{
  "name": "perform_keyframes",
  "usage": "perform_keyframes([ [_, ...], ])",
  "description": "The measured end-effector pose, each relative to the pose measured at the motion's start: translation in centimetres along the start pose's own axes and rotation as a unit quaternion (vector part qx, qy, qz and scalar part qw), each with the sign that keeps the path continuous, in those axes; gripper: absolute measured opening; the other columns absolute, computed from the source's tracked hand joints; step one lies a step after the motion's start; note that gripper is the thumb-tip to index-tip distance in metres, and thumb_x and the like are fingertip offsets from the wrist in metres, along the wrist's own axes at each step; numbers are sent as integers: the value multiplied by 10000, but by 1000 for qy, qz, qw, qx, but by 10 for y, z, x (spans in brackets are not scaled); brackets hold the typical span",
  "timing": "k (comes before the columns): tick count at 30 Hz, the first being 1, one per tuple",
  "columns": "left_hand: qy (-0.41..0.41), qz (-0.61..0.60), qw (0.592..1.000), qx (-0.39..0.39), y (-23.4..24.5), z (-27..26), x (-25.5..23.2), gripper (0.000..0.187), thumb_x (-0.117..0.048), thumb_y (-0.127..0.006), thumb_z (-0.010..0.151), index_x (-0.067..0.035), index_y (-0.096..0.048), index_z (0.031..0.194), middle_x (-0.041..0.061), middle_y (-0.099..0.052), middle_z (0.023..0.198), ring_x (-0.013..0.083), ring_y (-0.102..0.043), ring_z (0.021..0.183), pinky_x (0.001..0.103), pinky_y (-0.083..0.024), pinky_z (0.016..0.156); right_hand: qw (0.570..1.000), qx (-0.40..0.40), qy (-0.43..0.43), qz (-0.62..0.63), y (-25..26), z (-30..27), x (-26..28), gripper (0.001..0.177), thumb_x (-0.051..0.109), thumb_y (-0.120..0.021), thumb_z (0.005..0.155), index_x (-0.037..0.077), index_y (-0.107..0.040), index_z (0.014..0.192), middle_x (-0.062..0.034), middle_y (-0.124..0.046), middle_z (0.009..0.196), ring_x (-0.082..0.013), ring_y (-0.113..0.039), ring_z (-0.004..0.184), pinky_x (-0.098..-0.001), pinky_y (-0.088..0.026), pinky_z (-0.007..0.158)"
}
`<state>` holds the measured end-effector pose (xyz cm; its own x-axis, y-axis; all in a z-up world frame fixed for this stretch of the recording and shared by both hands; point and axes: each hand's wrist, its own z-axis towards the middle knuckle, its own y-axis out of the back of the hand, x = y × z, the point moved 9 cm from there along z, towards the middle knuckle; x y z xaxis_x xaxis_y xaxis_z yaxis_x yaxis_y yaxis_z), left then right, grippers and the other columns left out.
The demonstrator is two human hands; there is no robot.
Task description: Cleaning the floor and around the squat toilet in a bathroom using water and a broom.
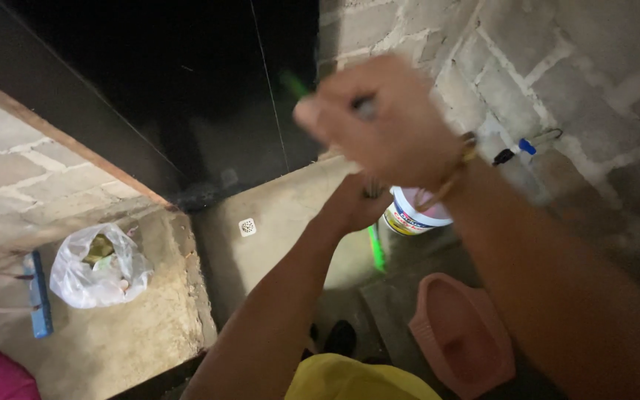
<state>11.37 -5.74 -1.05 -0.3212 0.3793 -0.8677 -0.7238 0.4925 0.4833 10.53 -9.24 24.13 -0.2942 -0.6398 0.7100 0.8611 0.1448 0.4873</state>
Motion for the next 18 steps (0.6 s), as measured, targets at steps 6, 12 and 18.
perform_keyframes([
  [6, -300, -50, 944, -128, 28, -51, -26, 337, -109, -603, 899, 90, -603, 1171, 306, -659, 1086, 449, -617, 1002, 553, -483, 852, 998, 58, 13, 10, -53, -18, -26, 419, 251, -634, 1091, 117, -521, 710, 14, -449, 599, -80, -382, 547, -262, -337, 494],
  [12, 111, 64, 990, 49, 36, -27, 41, 228, -261, -630, 865, -38, -681, 867, 159, -733, 791, 302, -732, 733, 462, -574, 738, 996, 12, -47, 79, -25, 5, -18, 436, 225, -598, 1072, 140, -532, 649, 51, -475, 550, -32, -418, 458, -241, -316, 399],
  [18, 39, 55, 998, -17, 40, -11, 12, 260, -286, -635, 858, -38, -655, 781, 139, -722, 739, 262, -693, 671, 449, -553, 683, 996, -7, -17, 82, -1, 26, 11, 477, 211, -598, 1134, 114, -500, 678, 47, -449, 577, -41, -451, 493, -234, -333, 431],
])
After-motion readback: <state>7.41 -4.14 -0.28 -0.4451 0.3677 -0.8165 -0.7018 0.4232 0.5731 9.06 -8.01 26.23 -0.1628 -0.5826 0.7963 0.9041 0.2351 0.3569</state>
